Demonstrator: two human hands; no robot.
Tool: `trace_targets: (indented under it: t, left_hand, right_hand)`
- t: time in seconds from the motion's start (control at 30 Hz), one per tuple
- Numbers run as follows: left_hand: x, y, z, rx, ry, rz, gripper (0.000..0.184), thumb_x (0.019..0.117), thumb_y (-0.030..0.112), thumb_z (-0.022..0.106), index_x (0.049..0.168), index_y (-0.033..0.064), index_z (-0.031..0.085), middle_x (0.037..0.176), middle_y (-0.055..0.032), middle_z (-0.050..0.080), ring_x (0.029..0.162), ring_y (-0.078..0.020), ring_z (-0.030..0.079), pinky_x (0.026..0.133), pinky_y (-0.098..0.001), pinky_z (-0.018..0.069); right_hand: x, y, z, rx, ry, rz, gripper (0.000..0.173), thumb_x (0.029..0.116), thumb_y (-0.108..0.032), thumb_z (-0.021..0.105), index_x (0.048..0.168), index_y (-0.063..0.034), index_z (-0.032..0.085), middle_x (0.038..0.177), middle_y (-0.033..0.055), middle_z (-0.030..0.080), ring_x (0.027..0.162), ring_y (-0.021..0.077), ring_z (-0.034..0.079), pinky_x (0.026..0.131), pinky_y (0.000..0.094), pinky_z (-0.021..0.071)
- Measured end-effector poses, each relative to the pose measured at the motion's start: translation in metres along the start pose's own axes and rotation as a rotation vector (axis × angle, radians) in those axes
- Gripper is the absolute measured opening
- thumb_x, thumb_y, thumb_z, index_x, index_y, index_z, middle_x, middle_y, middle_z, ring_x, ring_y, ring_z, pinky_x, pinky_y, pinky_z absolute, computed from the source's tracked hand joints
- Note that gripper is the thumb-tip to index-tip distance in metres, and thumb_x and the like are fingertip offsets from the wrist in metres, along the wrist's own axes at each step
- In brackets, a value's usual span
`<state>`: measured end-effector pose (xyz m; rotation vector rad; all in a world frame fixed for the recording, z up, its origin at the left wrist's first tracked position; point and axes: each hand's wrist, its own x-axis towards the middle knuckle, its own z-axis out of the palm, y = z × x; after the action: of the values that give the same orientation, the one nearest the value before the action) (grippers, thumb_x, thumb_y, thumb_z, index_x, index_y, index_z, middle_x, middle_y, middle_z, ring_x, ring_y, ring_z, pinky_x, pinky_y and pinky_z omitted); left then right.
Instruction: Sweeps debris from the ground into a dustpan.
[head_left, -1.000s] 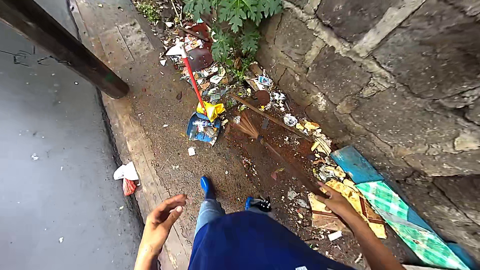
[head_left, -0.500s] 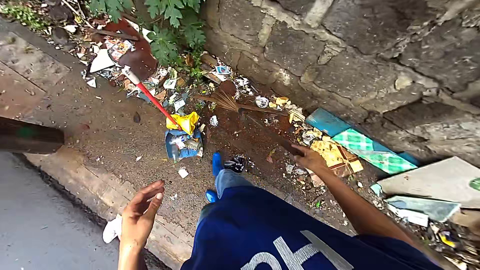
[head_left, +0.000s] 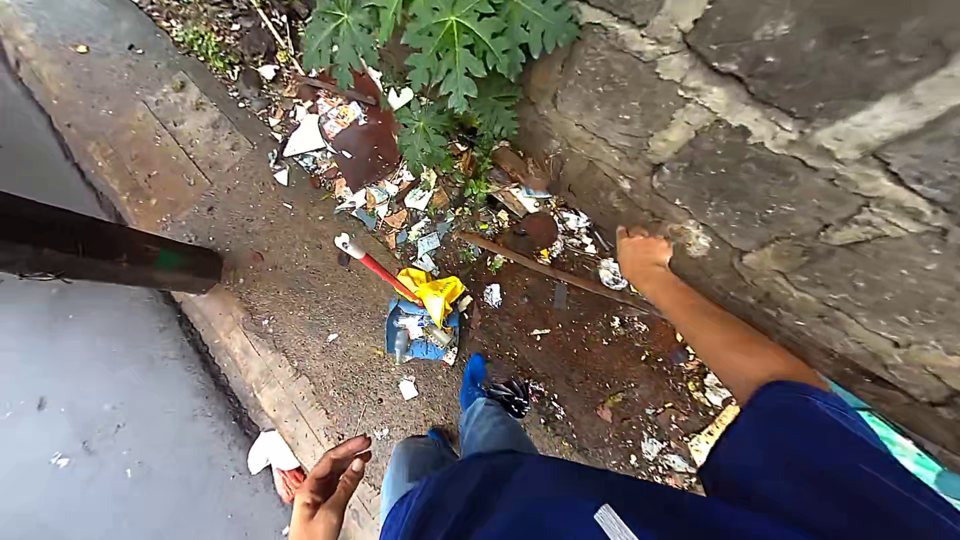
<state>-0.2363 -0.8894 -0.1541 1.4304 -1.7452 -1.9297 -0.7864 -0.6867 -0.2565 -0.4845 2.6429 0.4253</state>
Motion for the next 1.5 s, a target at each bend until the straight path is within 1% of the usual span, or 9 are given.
trace_targets:
  t: [0.23, 0.33, 0.5, 0.7, 0.8, 0.97, 1.13, 1.27, 1.5]
  left_hand:
    - [0.074, 0.008, 0.014, 0.008, -0.086, -0.110, 0.030, 0.0944, 0.005, 0.055, 0.122, -0.0032, 0.063, 0.119, -0.0078, 0.071, 0.100, -0.0122, 0.071, 0.084, -0.0308, 0.0601]
    - [0.111, 0.030, 0.012, 0.078, -0.173, -0.011, 0.029, 0.0952, 0.006, 0.057, 0.122, -0.0034, 0.064, 0.119, -0.0086, 0.071, 0.099, -0.0110, 0.071, 0.086, -0.0293, 0.0592]
    - [0.142, 0.057, -0.003, 0.121, -0.145, 0.134, 0.029, 0.0950, 0.008, 0.057, 0.121, -0.0016, 0.065, 0.118, -0.0060, 0.072, 0.099, -0.0085, 0.071, 0.086, -0.0265, 0.0589]
    - [0.154, 0.046, -0.008, 0.111, -0.116, -0.015, 0.026, 0.0949, 0.005, 0.056, 0.118, -0.0006, 0.066, 0.117, -0.0065, 0.072, 0.097, -0.0106, 0.071, 0.082, -0.0273, 0.0593]
    - [0.158, 0.053, -0.002, 0.101, -0.148, 0.005, 0.025, 0.0952, 0.004, 0.056, 0.118, -0.0005, 0.066, 0.116, -0.0057, 0.072, 0.096, -0.0090, 0.071, 0.083, -0.0260, 0.0593]
    - [0.158, 0.053, 0.010, 0.100, -0.132, 0.046, 0.025, 0.0950, 0.004, 0.056, 0.117, -0.0016, 0.066, 0.115, -0.0055, 0.073, 0.096, -0.0093, 0.072, 0.083, -0.0264, 0.0596]
    - [0.165, 0.047, 0.019, 0.087, -0.065, -0.023, 0.025, 0.0953, 0.003, 0.054, 0.118, -0.0020, 0.064, 0.114, -0.0068, 0.072, 0.093, -0.0111, 0.072, 0.079, -0.0278, 0.0602]
    - [0.185, 0.064, 0.029, 0.130, 0.025, 0.043, 0.036, 0.0960, 0.006, 0.054, 0.130, -0.0044, 0.057, 0.128, -0.0119, 0.064, 0.096, -0.0125, 0.070, 0.079, -0.0310, 0.0599]
    - [0.237, 0.078, 0.044, 0.126, 0.225, 0.063, 0.077, 0.0941, 0.007, 0.067, 0.159, 0.0070, 0.026, 0.157, -0.0229, 0.036, 0.124, -0.0285, 0.057, 0.093, -0.0399, 0.0538]
  right_hand:
    - [-0.085, 0.103, -0.070, 0.102, -0.117, 0.106, 0.050, 0.1030, -0.019, 0.063, 0.151, -0.0292, 0.055, 0.129, 0.0359, 0.063, 0.116, 0.0638, 0.057, 0.087, 0.0834, 0.0398]
    - [-0.093, 0.067, -0.078, 0.104, -0.102, 0.214, 0.051, 0.1040, -0.015, 0.059, 0.154, -0.0214, 0.051, 0.135, 0.0377, 0.058, 0.118, 0.0648, 0.056, 0.088, 0.0825, 0.0402]
    - [-0.027, 0.003, 0.007, 0.134, -0.254, 0.266, 0.051, 0.0998, -0.020, 0.064, 0.149, -0.0123, 0.054, 0.140, 0.0323, 0.058, 0.128, 0.0557, 0.055, 0.097, 0.0759, 0.0438]
    - [-0.110, 0.070, -0.021, 0.240, -0.216, 0.268, 0.053, 0.1041, -0.020, 0.058, 0.155, -0.0308, 0.050, 0.140, 0.0298, 0.060, 0.127, 0.0565, 0.055, 0.099, 0.0778, 0.0395]
    - [-0.103, 0.044, -0.031, 0.219, -0.225, 0.346, 0.052, 0.1064, -0.019, 0.053, 0.158, -0.0267, 0.046, 0.143, 0.0311, 0.057, 0.129, 0.0561, 0.054, 0.100, 0.0757, 0.0403]
    - [-0.037, -0.014, 0.045, 0.325, -0.346, 0.384, 0.054, 0.1023, -0.020, 0.053, 0.156, -0.0234, 0.048, 0.148, 0.0240, 0.056, 0.135, 0.0457, 0.054, 0.105, 0.0679, 0.0427]
    - [-0.081, 0.059, 0.029, 0.365, -0.239, 0.269, 0.052, 0.1047, -0.020, 0.056, 0.156, -0.0255, 0.048, 0.139, 0.0298, 0.060, 0.126, 0.0552, 0.057, 0.100, 0.0764, 0.0415]
    - [-0.081, 0.064, -0.006, 0.404, -0.220, 0.355, 0.052, 0.1060, -0.017, 0.053, 0.157, -0.0204, 0.046, 0.143, 0.0328, 0.056, 0.132, 0.0564, 0.052, 0.104, 0.0758, 0.0371]
    - [-0.072, 0.026, 0.053, 0.398, -0.365, 0.176, 0.056, 0.1068, -0.021, 0.052, 0.161, -0.0273, 0.040, 0.143, 0.0263, 0.060, 0.128, 0.0517, 0.057, 0.102, 0.0720, 0.0424]
